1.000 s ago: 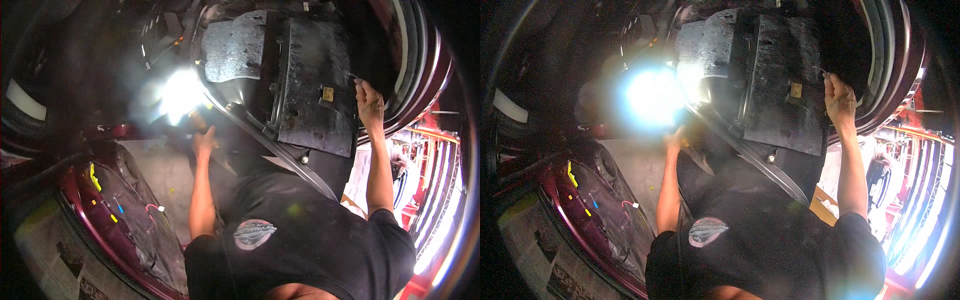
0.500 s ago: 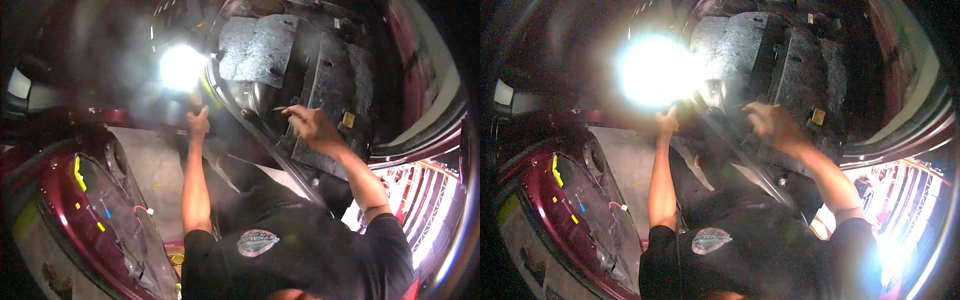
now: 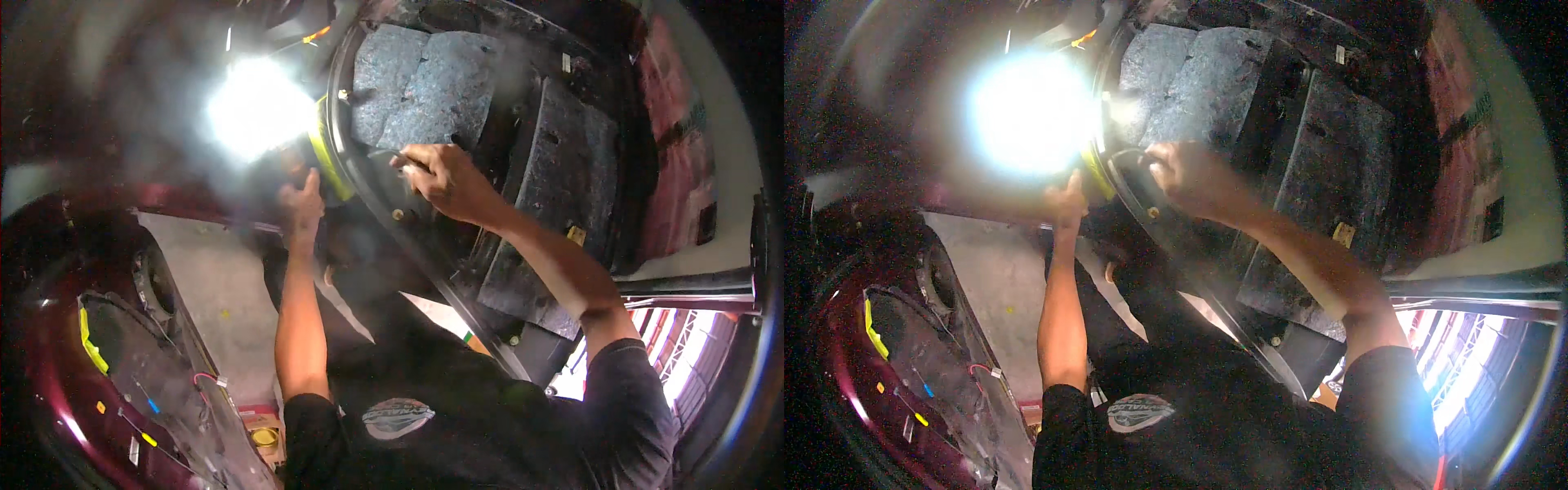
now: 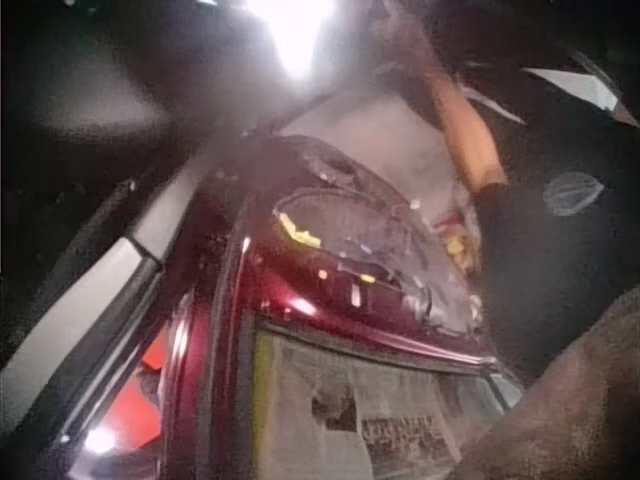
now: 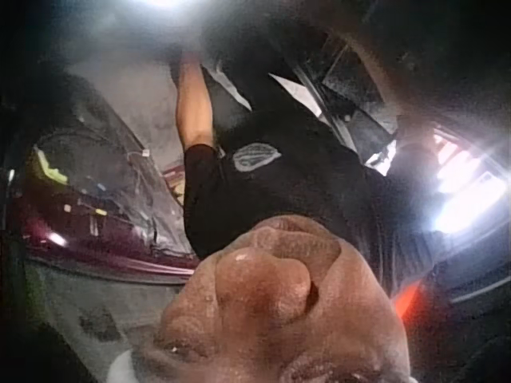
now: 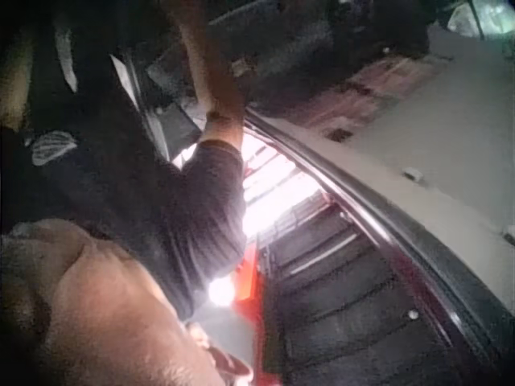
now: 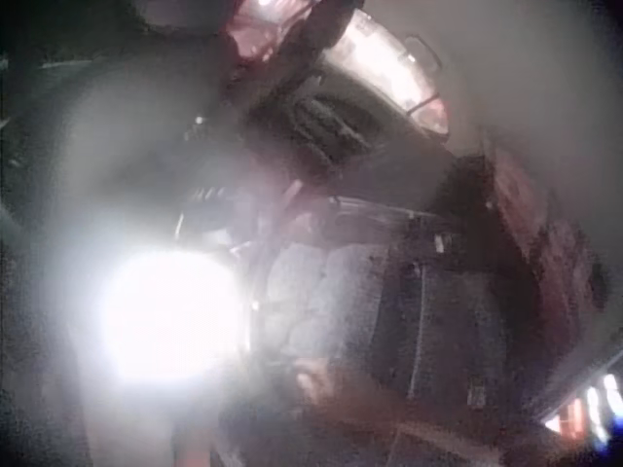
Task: The person removes a plastic trim panel from the trunk area of a maroon car using a screwdriver, then moves to the rear door and removes the interior door panel. They use a screwdriver to loosen screws and pry off the panel, exposing the internal door structure.
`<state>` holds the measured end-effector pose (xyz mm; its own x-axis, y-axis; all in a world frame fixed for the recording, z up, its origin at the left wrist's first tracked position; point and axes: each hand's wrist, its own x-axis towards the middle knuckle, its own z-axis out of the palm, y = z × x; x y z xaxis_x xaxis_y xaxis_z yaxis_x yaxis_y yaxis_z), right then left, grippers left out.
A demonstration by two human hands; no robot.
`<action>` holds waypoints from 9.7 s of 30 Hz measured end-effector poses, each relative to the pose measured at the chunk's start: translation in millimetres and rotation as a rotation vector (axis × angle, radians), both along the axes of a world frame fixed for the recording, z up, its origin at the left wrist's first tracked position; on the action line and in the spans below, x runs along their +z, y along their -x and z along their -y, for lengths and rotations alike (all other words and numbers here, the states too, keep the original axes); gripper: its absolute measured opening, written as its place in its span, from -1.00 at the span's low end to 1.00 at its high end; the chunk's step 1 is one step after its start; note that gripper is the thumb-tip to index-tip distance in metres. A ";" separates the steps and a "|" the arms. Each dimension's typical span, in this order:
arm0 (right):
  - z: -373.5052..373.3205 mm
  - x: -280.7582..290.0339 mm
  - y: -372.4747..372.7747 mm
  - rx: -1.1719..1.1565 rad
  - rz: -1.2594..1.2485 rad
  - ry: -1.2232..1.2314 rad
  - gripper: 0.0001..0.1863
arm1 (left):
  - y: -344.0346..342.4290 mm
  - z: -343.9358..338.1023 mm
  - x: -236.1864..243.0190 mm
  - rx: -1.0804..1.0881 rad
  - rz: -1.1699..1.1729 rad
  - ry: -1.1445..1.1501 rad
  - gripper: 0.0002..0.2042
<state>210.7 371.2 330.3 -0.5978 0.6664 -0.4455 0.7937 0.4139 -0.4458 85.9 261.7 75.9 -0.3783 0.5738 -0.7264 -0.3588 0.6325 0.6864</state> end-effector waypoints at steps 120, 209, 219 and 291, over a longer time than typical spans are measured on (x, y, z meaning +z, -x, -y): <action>111.7 180.6 -257.7 -0.856 0.028 -0.545 -0.41 | -134.2 79.7 120.2 0.216 0.693 -0.608 -0.49; 327.3 -18.7 -177.3 -0.005 -0.361 0.193 -0.64 | -30.3 442.0 101.2 -0.909 -0.098 -0.238 -0.75; 352.0 23.5 -256.5 -0.018 -0.397 0.285 -0.66 | -162.5 323.4 223.6 -1.135 0.052 -0.132 -0.73; 404.9 -86.6 -281.8 1.333 0.189 0.427 -0.71 | -872.3 582.9 -95.8 1.498 -0.205 0.062 -0.66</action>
<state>492.5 -33.8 243.7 -0.5724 -0.5485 -0.6096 -0.0196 0.7523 -0.6585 958.2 -321.2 -20.0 -0.6625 -0.4508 -0.5983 -0.5833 -0.1907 0.7896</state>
